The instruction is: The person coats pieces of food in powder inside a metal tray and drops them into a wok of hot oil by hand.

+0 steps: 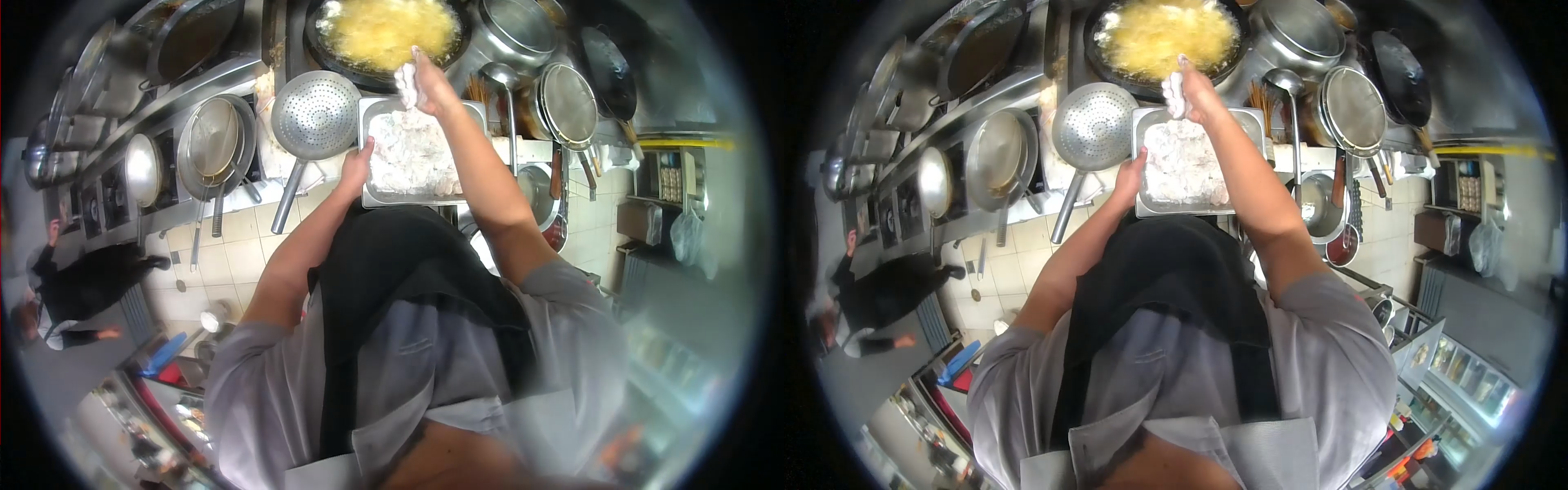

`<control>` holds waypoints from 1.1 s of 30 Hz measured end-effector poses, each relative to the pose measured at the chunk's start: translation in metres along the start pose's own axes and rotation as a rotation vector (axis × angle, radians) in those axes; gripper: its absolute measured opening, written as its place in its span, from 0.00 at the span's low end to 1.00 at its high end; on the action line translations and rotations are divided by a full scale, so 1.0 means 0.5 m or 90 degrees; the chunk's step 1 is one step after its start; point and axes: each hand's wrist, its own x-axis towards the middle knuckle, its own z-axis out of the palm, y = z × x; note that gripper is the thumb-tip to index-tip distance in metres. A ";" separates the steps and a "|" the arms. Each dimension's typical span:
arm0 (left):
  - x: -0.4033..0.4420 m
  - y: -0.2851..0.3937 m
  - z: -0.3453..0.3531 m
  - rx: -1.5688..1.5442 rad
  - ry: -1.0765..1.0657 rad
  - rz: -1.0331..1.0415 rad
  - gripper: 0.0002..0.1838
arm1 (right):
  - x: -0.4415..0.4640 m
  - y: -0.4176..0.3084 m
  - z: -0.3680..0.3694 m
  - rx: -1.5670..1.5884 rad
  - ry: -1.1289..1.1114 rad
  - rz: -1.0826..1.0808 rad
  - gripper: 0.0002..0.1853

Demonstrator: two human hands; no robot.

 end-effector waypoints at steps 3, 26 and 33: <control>-0.007 0.008 0.002 -0.018 -0.004 0.013 0.37 | 0.029 -0.038 0.017 -0.041 -0.047 -0.039 0.20; 0.020 -0.009 -0.003 0.040 0.002 -0.010 0.38 | 0.277 -0.079 0.135 -1.018 0.134 -0.445 0.24; -0.015 0.011 0.003 0.000 -0.017 -0.019 0.39 | 0.384 -0.074 0.143 -0.874 0.240 -0.572 0.15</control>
